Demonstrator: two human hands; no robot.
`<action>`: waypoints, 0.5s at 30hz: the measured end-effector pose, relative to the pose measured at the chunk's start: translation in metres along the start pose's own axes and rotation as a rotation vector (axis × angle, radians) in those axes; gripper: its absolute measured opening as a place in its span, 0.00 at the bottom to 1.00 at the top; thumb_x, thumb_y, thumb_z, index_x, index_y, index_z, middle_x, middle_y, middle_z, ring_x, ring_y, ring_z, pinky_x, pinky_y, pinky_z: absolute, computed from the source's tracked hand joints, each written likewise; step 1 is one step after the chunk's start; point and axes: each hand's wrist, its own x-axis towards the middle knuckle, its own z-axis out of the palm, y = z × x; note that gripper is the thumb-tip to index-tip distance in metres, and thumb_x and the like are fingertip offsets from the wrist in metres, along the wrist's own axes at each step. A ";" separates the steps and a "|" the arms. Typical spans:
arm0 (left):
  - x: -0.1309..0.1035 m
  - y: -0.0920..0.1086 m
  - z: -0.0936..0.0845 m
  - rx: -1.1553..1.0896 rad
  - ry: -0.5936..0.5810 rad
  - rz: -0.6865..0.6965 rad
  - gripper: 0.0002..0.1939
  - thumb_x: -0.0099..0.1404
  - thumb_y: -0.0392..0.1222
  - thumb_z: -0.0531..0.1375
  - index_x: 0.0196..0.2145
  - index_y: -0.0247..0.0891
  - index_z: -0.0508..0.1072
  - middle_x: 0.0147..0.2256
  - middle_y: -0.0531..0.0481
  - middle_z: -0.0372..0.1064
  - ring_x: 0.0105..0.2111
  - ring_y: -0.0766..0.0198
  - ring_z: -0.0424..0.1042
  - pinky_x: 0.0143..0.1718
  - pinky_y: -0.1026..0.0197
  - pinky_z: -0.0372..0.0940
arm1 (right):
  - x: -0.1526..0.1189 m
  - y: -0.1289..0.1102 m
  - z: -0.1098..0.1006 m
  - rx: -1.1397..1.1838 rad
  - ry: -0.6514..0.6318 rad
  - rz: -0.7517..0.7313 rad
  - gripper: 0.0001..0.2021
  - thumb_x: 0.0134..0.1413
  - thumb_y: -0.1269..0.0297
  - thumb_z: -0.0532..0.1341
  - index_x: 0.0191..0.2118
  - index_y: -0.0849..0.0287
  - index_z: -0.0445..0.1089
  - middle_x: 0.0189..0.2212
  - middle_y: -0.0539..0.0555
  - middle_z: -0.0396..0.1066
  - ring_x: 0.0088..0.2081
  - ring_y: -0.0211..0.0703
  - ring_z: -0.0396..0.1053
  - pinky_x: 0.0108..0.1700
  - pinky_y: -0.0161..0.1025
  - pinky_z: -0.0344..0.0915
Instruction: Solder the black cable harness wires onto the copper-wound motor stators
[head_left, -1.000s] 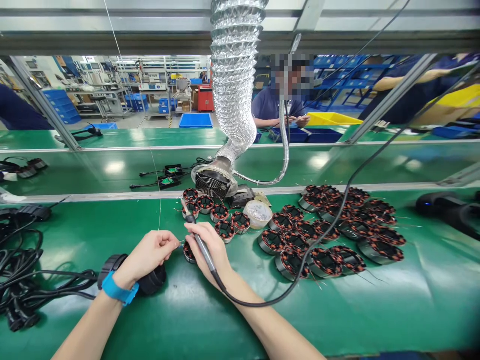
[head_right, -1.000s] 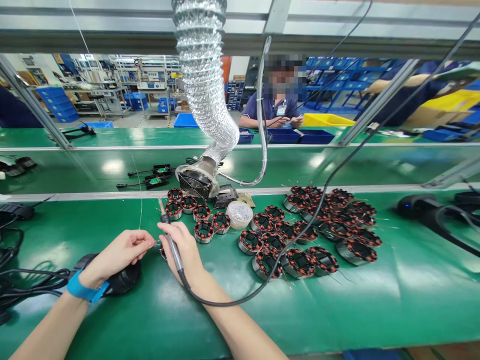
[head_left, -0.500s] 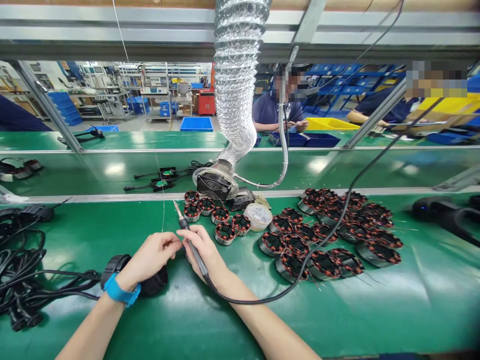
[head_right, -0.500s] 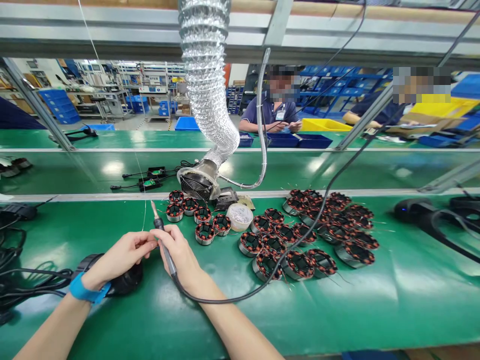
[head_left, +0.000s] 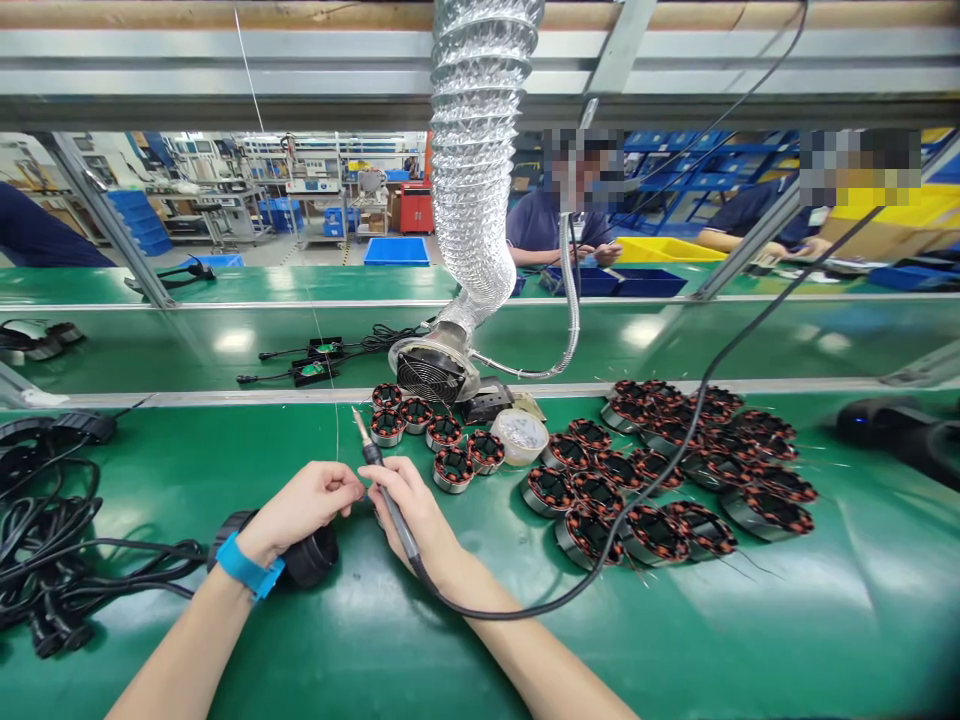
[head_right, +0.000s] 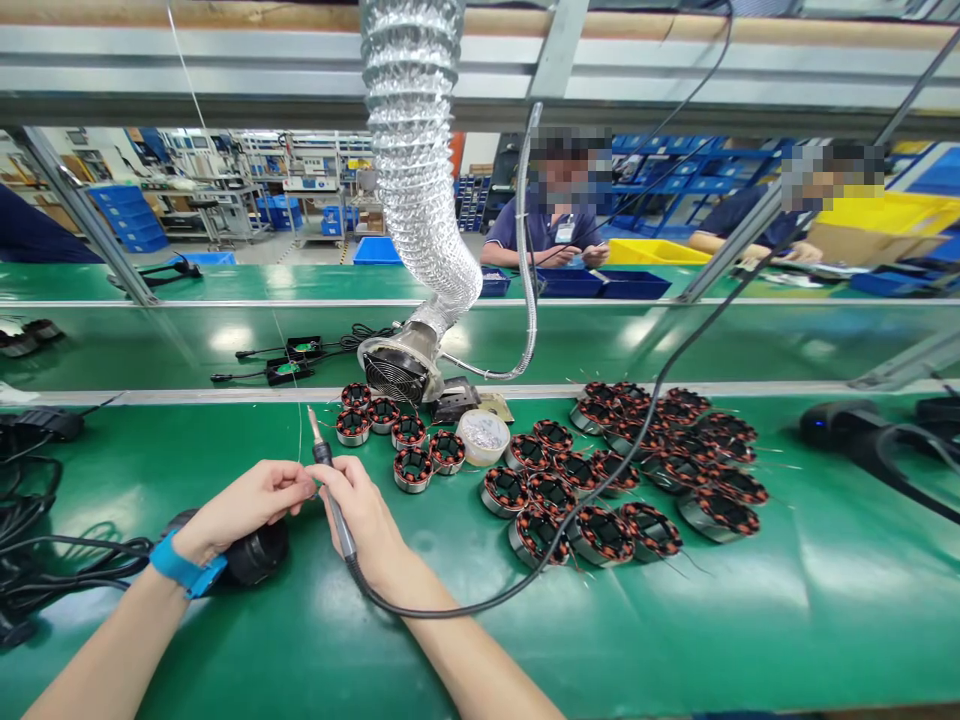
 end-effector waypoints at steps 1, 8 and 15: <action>0.000 0.000 0.000 -0.001 0.003 -0.007 0.19 0.60 0.56 0.58 0.26 0.35 0.68 0.21 0.56 0.62 0.20 0.71 0.54 0.21 0.66 0.49 | 0.000 0.000 0.000 0.019 0.008 0.020 0.20 0.61 0.76 0.52 0.56 0.51 0.63 0.43 0.55 0.61 0.38 0.39 0.68 0.43 0.37 0.69; 0.001 0.000 -0.003 -0.003 0.028 -0.038 0.15 0.59 0.51 0.58 0.28 0.34 0.70 0.21 0.56 0.62 0.20 0.71 0.53 0.22 0.66 0.47 | 0.004 -0.003 -0.011 0.223 0.036 0.190 0.22 0.53 0.79 0.58 0.52 0.51 0.63 0.44 0.52 0.62 0.35 0.35 0.72 0.46 0.37 0.69; 0.000 -0.001 -0.002 -0.009 0.031 -0.029 0.15 0.59 0.51 0.58 0.28 0.34 0.70 0.21 0.56 0.62 0.20 0.71 0.53 0.22 0.66 0.47 | 0.007 0.002 -0.010 0.274 0.039 0.245 0.22 0.50 0.80 0.58 0.50 0.52 0.64 0.43 0.51 0.60 0.30 0.32 0.72 0.40 0.35 0.70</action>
